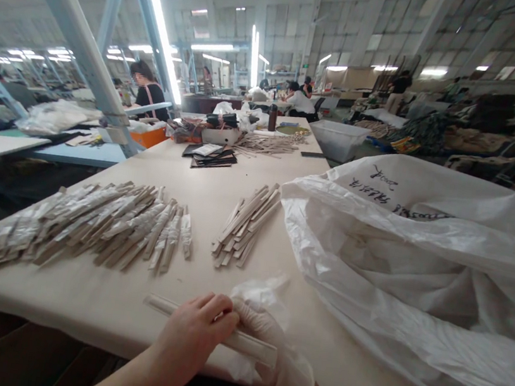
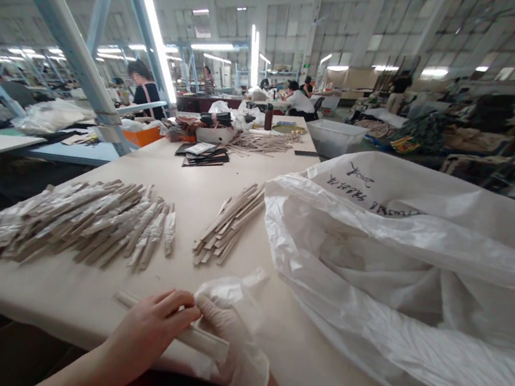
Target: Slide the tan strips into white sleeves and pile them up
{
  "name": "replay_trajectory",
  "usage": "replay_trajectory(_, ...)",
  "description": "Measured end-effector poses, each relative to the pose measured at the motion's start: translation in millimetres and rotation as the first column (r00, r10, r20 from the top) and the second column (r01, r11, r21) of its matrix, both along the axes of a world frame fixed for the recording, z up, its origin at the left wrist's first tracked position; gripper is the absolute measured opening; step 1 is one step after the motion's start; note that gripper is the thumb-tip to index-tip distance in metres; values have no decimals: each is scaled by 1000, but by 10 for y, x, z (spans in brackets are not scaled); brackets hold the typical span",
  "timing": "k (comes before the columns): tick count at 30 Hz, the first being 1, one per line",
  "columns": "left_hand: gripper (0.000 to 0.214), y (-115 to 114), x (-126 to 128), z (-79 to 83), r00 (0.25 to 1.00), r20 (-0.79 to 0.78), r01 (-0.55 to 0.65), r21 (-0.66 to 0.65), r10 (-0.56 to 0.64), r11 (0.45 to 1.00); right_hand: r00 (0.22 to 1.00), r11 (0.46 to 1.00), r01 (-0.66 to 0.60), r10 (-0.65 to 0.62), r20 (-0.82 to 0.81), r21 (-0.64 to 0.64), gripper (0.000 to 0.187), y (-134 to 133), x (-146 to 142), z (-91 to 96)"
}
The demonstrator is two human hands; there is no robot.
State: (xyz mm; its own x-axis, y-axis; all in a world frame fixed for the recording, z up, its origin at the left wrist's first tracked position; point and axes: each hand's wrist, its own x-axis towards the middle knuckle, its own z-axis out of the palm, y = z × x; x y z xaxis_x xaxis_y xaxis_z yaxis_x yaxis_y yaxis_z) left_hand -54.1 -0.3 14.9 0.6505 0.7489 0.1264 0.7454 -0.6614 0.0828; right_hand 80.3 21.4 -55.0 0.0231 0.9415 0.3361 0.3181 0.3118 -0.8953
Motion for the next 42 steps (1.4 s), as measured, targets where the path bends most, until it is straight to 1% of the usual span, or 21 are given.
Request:
replay_trajectory(1, 13, -3, -20, 5, 999, 35, -23, -52, 25, 998, 987, 992, -70, 53, -154, -107, 33, 8, 11, 17)
replay_trajectory(2, 14, -5, -43, 10, 995, 72, -56, -122, 65, 991, 934, 962, -157, 71, -349, -224, 30, 20, 28, 32)
replay_trajectory(4, 14, -9, -95, 22, 977, 103, -154, -280, 189, 948, 707, 846, -365, -20, -707, -389, 24, 56, 74, 50)
replay_trajectory(5, 15, -12, -119, 27, 963, 89, -210, -343, 254, 916, 591, 795, -441, -93, -802, -417, 24, 76, 96, 55)
replay_trajectory(6, 18, -17, -140, 29, 950, 58, -262, -387, 307, 884, 518, 768, -479, -142, -843, -424, 25, 96, 115, 58)
replay_trajectory(8, 21, -29, -164, 29, 932, -13, -336, -405, 362, 850, 459, 755, -504, -177, -871, -419, 27, 128, 135, 63)
replay_trajectory(11, 23, -36, -162, 21, 922, -87, -385, -335, 378, 860, 466, 774, -474, -184, -865, -420, 28, 151, 129, 78)
replay_trajectory(14, 26, -3, -143, 10, 911, -140, -412, -233, 389, 881, 514, 785, -440, -178, -839, -436, 31, 146, 100, 86)
replay_trajectory(19, 26, 104, -73, -58, 879, -163, -468, -121, 448, 875, 657, 858, -213, -229, -718, -468, 34, 59, -56, 19)
replay_trajectory(21, 26, 120, -72, -103, 869, -163, -491, -172, 467, 854, 718, 864, -192, -199, -667, -465, 36, 19, -116, -18)
replay_trajectory(23, 22, 100, -136, -150, 884, -108, -464, -336, 455, 820, 752, 850, -195, -192, -631, -490, 38, 13, -116, -28)
replay_trajectory(24, 20, 77, -193, -175, 890, -56, -428, -449, 453, 785, 750, 842, -187, -210, -627, -506, 38, 24, -94, -17)
replay_trajectory(26, 26, 17, -330, -229, 872, 63, -330, -658, 486, 677, 721, 837, -165, -259, -643, -522, 36, 60, -38, 29)
replay_trajectory(28, 31, -40, -437, -288, 804, 173, -265, -753, 569, 602, 700, 840, -147, -286, -655, -523, 35, 71, -29, 81)
replay_trajectory(30, 37, -81, -469, -350, 709, 300, -219, -767, 639, 603, 727, 824, -163, -271, -631, -542, 36, 26, -101, 103)
replay_trajectory(32, 47, -110, -443, -407, 616, 407, -164, -771, 674, 616, 785, 786, -221, -208, -583, -578, 37, -59, -199, 84)
replay_trajectory(34, 54, -138, -407, -455, 570, 434, -129, -792, 697, 597, 806, 768, -290, -126, -578, -571, 37, -123, -237, 45)
replay_trajectory(36, 56, -166, -383, -492, 578, 409, -151, -797, 706, 585, 777, 790, -302, -120, -617, -533, 36, -124, -191, 18)
replay_trajectory(38, 55, -178, -359, -518, 606, 386, -196, -775, 696, 601, 730, 822, -247, -190, -656, -513, 38, -80, -117, 18)
replay_trajectory(40, 54, -160, -322, -528, 609, 385, -237, -746, 693, 623, 698, 827, -206, -252, -671, -524, 40, -41, -81, 32)
replay_trajectory(42, 50, -126, -284, -520, 607, 387, -253, -733, 694, 631, 681, 822, -209, -266, -682, -530, 39, -27, -90, 44)
